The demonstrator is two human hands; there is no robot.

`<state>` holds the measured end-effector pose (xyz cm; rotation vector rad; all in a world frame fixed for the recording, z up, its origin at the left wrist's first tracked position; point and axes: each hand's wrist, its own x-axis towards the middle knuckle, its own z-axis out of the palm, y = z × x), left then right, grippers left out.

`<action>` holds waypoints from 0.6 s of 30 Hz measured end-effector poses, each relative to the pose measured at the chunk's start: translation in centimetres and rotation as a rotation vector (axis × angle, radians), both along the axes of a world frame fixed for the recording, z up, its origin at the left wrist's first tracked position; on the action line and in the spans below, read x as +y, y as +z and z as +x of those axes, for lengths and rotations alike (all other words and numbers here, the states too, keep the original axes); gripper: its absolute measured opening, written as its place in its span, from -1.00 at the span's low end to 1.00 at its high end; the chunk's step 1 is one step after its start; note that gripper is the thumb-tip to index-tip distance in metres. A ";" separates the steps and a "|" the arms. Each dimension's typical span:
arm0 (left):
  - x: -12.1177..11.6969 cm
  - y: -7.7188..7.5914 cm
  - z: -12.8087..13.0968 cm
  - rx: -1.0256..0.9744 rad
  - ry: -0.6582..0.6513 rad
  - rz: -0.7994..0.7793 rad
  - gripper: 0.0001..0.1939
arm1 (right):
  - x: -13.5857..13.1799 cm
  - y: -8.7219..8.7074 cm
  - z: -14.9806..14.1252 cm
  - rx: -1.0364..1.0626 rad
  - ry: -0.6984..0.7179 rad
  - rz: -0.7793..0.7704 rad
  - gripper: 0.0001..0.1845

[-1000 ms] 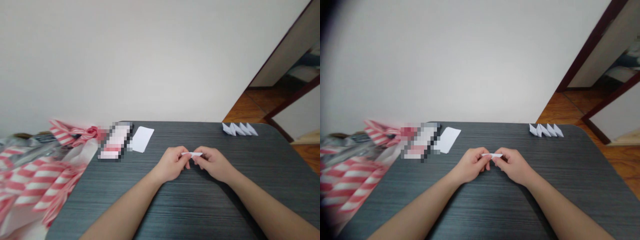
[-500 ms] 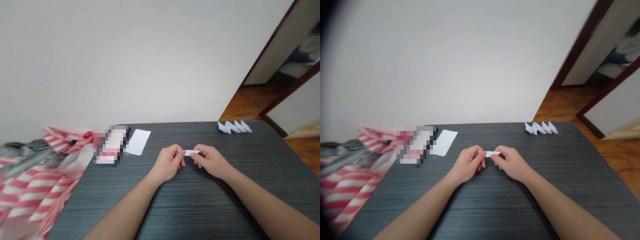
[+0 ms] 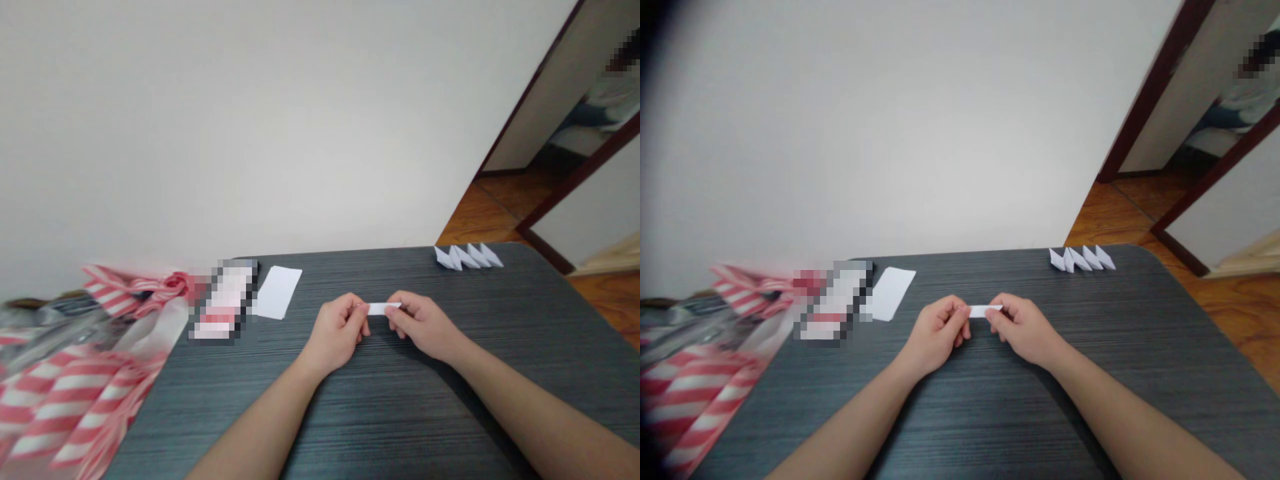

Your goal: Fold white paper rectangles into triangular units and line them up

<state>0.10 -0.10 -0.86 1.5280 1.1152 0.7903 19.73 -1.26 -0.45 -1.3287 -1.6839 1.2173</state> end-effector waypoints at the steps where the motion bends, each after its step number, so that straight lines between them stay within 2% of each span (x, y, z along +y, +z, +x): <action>1: 0.0 0.1 0.0 0.010 -0.010 0.011 -0.65 | 0.0 0.1 0.0 -0.010 0.004 0.005 -0.77; 5: -0.1 0.2 -0.1 0.020 -0.029 0.028 -0.64 | 0.0 0.3 0.0 -0.061 0.005 0.045 -0.76; 11: -0.1 0.0 -0.2 0.018 -0.017 0.049 -0.63 | 0.1 0.2 -0.1 -0.029 -0.020 0.036 -0.75; 18: -0.3 0.4 -0.4 0.093 -0.092 0.101 -0.65 | -0.1 0.4 -0.2 -0.038 0.049 0.014 -0.78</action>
